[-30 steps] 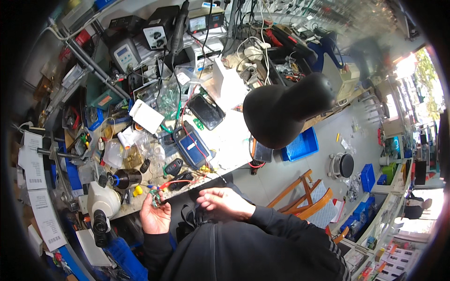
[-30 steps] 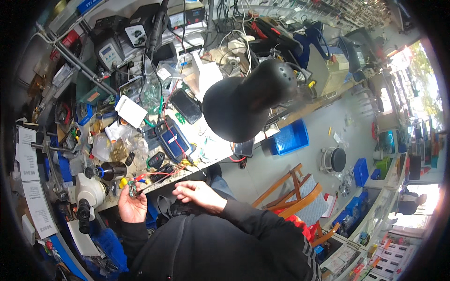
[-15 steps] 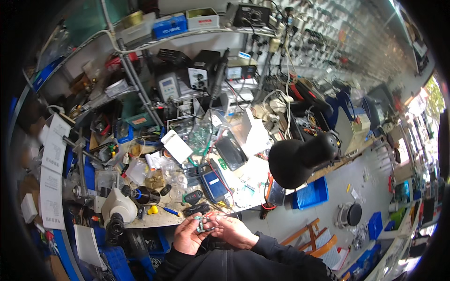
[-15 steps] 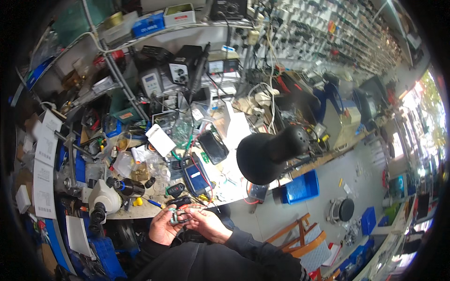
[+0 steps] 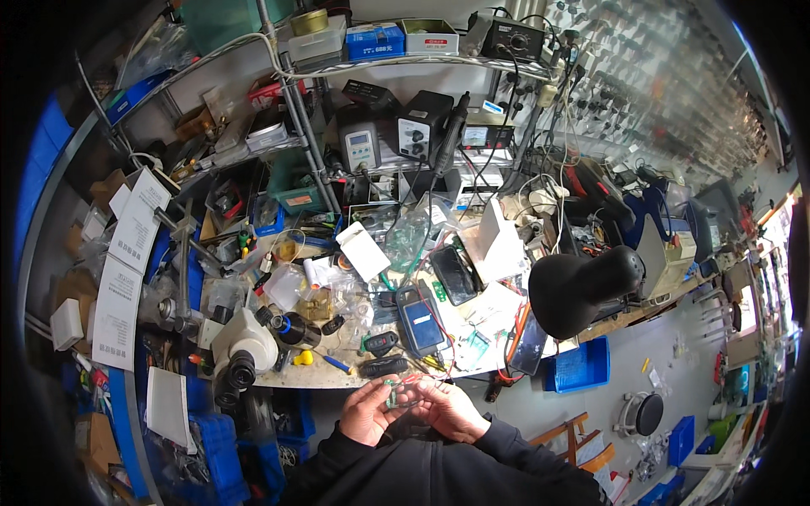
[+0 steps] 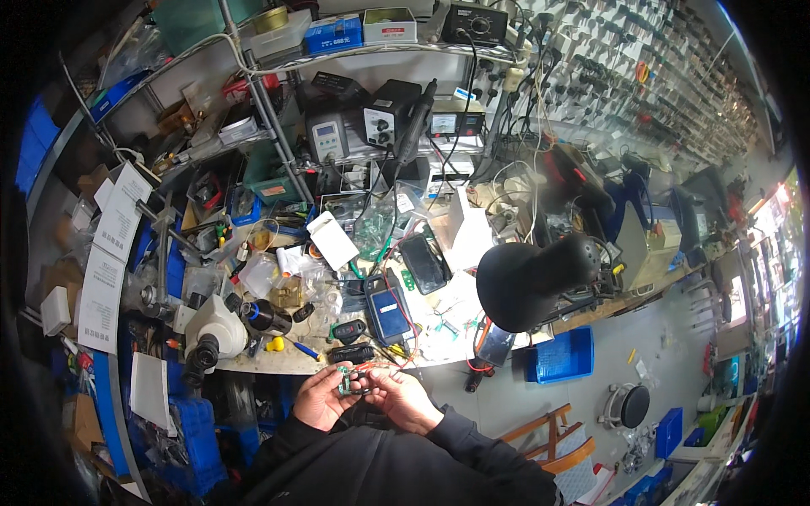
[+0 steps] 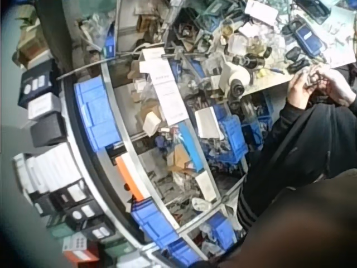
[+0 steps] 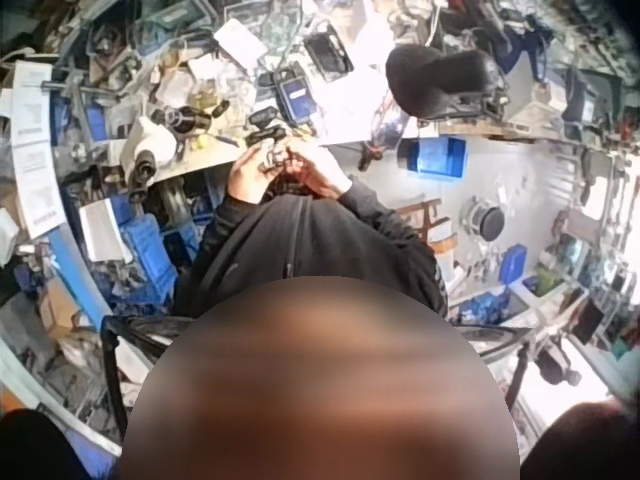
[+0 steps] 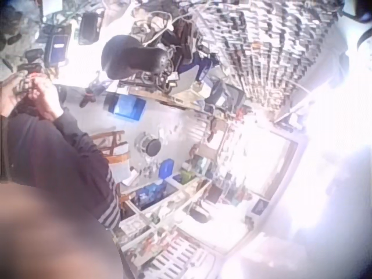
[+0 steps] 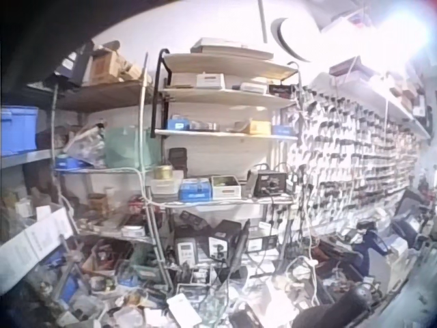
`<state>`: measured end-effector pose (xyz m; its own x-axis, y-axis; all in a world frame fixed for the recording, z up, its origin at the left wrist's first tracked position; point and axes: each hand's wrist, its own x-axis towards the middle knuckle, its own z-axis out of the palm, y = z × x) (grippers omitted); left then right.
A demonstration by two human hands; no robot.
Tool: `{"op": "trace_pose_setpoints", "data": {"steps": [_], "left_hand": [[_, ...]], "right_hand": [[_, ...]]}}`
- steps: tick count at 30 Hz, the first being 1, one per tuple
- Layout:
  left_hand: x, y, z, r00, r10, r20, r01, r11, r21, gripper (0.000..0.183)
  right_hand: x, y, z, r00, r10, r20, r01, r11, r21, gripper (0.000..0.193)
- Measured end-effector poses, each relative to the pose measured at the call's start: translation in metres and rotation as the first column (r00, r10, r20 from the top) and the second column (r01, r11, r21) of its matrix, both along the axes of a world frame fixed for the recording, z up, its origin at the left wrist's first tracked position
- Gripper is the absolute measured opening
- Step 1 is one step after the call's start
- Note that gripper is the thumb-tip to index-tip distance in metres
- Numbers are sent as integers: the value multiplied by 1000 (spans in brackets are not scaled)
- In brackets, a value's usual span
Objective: The person tests a small green circuit board by connecting red and black wires to a power supply and observing the board's response. They repeatedly connect and disconnect the wires, adjust the power supply, and move between workstations. The person also handles a handheld diagnostic device and a small yellow component.
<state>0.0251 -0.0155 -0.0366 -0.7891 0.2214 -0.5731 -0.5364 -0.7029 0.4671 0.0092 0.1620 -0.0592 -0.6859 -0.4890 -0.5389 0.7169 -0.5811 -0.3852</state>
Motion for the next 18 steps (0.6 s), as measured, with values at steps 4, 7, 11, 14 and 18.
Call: {"op": "trace_pose_setpoints", "data": {"steps": [4, 7, 11, 14, 18], "left_hand": [[2, 1, 1, 1000, -7, -27, 5, 998, -65, 27], [3, 4, 2, 998, -27, -58, 17, 986, -164, 27], [3, 5, -4, 999, -33, -36, 23, 969, -245, 26], [5, 4, -10, 993, -40, -107, 16, 977, -211, 25], [7, 4, -16, 990, -39, -133, 12, 980, -198, 24]], "right_hand": [[1, -1, 0, 1000, 14, -1, -14, 999, 35, 22], [2, -2, -1, 1000, 16, -26, -16, 1000, 19, 22], [1, -1, -4, 999, 35, -7, -35, 999, 4, 22], [5, 1, -10, 999, 4, -43, -6, 999, -51, 22], [10, -3, -22, 995, 27, -93, -27, 1000, -2, 22]]}}
